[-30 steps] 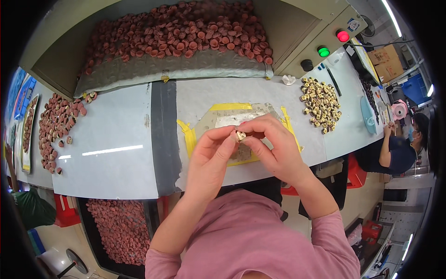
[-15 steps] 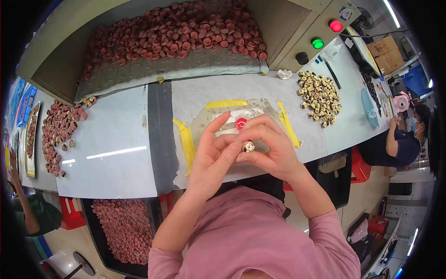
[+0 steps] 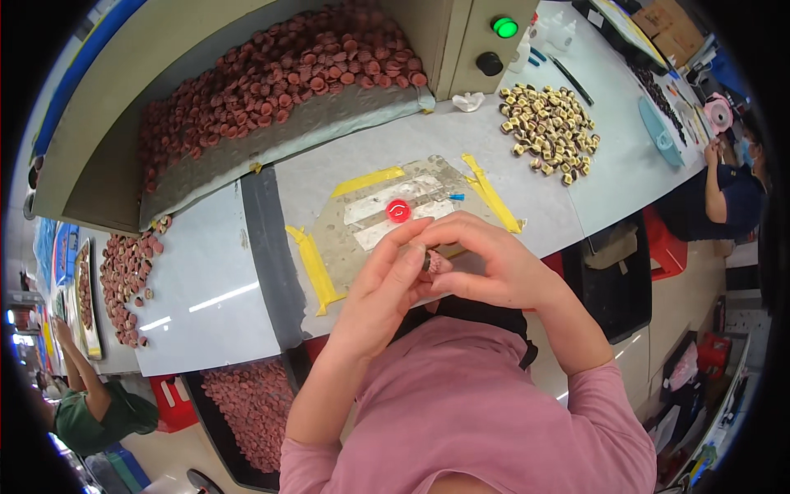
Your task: The person dumps pieces onto a work table using a dustpan, dispenses liquid from a bottle into a cap, and repeatedly fits individual pieces together with pink components by hand.
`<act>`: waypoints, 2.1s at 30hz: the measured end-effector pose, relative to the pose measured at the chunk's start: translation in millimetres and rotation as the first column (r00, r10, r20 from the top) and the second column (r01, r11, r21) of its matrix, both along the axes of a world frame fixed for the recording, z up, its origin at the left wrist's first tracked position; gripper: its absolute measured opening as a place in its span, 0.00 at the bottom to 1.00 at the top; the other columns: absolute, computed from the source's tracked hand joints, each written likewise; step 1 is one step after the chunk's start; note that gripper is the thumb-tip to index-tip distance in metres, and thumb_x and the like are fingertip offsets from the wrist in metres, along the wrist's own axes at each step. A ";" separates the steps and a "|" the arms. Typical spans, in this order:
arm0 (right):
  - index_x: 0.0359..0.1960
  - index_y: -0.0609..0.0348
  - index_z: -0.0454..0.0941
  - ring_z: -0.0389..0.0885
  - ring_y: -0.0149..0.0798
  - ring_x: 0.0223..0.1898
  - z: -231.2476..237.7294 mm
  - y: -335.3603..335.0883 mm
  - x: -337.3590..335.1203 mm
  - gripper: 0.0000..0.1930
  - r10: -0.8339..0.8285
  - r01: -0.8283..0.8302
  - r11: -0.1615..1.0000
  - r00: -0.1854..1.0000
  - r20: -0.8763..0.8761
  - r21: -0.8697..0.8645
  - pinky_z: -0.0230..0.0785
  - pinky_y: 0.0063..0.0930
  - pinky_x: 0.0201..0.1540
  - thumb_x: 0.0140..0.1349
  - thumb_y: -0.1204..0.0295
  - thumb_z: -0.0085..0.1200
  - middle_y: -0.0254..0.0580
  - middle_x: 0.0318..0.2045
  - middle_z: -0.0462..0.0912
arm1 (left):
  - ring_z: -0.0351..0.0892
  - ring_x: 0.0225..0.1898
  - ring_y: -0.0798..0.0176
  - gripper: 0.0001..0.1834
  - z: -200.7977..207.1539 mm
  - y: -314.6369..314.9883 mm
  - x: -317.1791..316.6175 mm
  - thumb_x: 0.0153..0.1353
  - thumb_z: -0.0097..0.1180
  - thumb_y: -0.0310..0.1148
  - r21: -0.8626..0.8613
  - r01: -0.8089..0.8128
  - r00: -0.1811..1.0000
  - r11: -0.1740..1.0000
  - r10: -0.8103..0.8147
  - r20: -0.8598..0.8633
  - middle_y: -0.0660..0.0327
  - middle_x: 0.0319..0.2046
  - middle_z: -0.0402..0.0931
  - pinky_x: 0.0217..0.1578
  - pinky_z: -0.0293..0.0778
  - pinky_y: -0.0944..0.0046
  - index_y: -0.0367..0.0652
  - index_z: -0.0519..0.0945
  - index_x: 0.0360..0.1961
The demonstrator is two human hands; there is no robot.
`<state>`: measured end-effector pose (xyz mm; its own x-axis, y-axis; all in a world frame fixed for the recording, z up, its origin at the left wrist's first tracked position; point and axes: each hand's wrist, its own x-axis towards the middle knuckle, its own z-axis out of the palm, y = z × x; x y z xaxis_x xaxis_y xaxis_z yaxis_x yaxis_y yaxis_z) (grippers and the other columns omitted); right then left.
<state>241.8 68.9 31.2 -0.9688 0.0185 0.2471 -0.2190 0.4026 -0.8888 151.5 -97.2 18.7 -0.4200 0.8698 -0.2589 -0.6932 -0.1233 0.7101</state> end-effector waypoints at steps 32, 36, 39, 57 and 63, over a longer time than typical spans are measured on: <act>0.37 0.62 0.77 0.77 0.43 0.38 15.7 116.0 -12.9 0.07 -0.490 0.566 0.668 0.823 -0.285 0.483 0.69 0.33 0.42 0.56 0.76 0.57 0.41 0.35 0.79 | 0.75 0.48 0.65 0.16 -10.2 10.4 26.5 0.65 0.51 0.24 0.019 -0.229 0.938 0.973 0.226 -0.262 0.62 0.47 0.72 0.51 0.71 0.66 0.37 0.69 0.54; 0.47 0.58 0.75 0.74 0.48 0.47 -18.2 130.5 -60.7 0.14 -0.306 0.486 0.453 0.872 -0.382 0.747 0.67 0.38 0.50 0.57 0.76 0.52 0.44 0.44 0.77 | 0.75 0.50 0.64 0.17 -8.4 13.7 23.8 0.66 0.50 0.24 0.022 -0.199 0.946 0.980 0.198 -0.255 0.58 0.51 0.71 0.52 0.71 0.66 0.37 0.67 0.56; 0.46 0.57 0.76 0.76 0.48 0.43 -26.6 137.9 -76.8 0.12 -0.316 0.428 0.389 0.894 -0.318 0.816 0.68 0.38 0.47 0.59 0.74 0.51 0.43 0.38 0.77 | 0.75 0.50 0.64 0.17 -6.5 18.5 26.6 0.66 0.49 0.23 -0.017 -0.205 0.944 0.979 0.193 -0.267 0.56 0.51 0.72 0.53 0.71 0.66 0.36 0.67 0.55; 0.32 0.57 0.77 0.74 0.36 0.38 -6.6 24.5 12.0 0.04 -0.029 0.029 0.999 0.999 -0.029 0.031 0.67 0.28 0.41 0.56 0.76 0.60 0.33 0.30 0.76 | 0.76 0.48 0.65 0.32 -11.7 23.6 30.5 0.61 0.50 0.16 -0.060 -0.113 0.931 0.992 0.085 -0.355 0.54 0.49 0.71 0.49 0.75 0.66 0.41 0.54 0.64; 0.33 0.60 0.70 0.71 0.29 0.30 -4.1 16.4 8.0 0.05 -0.121 0.167 0.950 0.975 0.184 -0.263 0.66 0.23 0.35 0.62 0.74 0.53 0.35 0.27 0.73 | 0.77 0.46 0.67 0.32 -4.7 28.4 30.8 0.61 0.52 0.17 -0.089 -0.136 0.951 0.987 0.104 -0.292 0.55 0.46 0.73 0.44 0.76 0.68 0.41 0.54 0.64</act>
